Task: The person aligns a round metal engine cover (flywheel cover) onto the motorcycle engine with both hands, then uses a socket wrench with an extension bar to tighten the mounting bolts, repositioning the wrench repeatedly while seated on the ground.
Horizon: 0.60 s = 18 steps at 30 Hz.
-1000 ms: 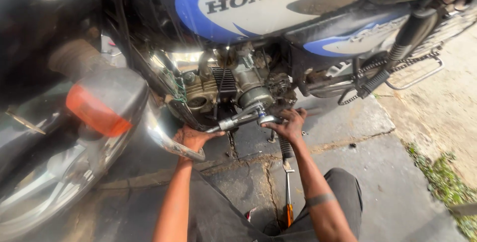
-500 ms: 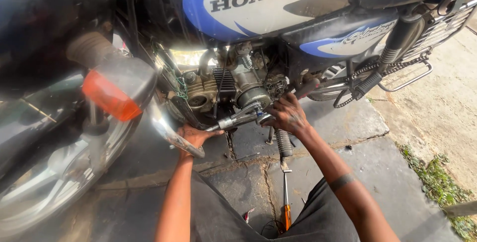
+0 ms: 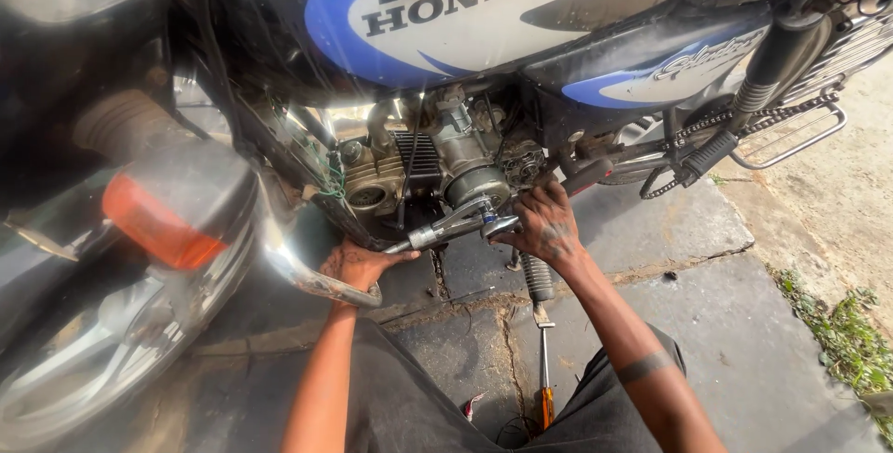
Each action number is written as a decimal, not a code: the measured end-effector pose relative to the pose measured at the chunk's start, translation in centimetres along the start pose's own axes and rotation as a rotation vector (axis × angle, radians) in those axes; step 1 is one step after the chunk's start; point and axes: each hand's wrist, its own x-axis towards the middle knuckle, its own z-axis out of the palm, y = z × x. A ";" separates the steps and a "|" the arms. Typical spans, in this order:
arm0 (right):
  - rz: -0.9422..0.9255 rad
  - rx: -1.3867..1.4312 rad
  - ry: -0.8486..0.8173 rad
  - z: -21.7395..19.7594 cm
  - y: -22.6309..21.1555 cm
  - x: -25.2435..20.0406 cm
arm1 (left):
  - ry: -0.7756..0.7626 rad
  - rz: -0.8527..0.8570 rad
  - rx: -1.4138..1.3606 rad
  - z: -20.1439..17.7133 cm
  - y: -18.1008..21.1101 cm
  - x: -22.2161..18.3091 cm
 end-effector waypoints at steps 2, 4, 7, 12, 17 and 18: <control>-0.017 -0.034 0.098 1.0 0.5 -0.5 | -0.103 -0.171 0.025 -1.1 2.1 -0.3; 0.070 0.053 0.117 0.7 0.0 -0.5 | -0.088 -0.181 0.104 -0.8 1.9 -0.2; 0.291 0.221 0.068 2.6 -0.3 -1.7 | -0.054 -0.135 0.126 -0.2 0.2 0.2; 0.352 0.247 -0.093 2.7 0.4 -2.5 | -0.136 -0.148 0.239 0.8 -1.8 0.5; 0.140 0.176 0.024 1.6 0.5 -1.9 | -0.109 -0.135 0.263 0.9 -2.5 0.4; 0.143 0.176 0.020 0.7 0.2 -1.5 | -0.115 -0.135 0.263 0.9 -2.6 0.4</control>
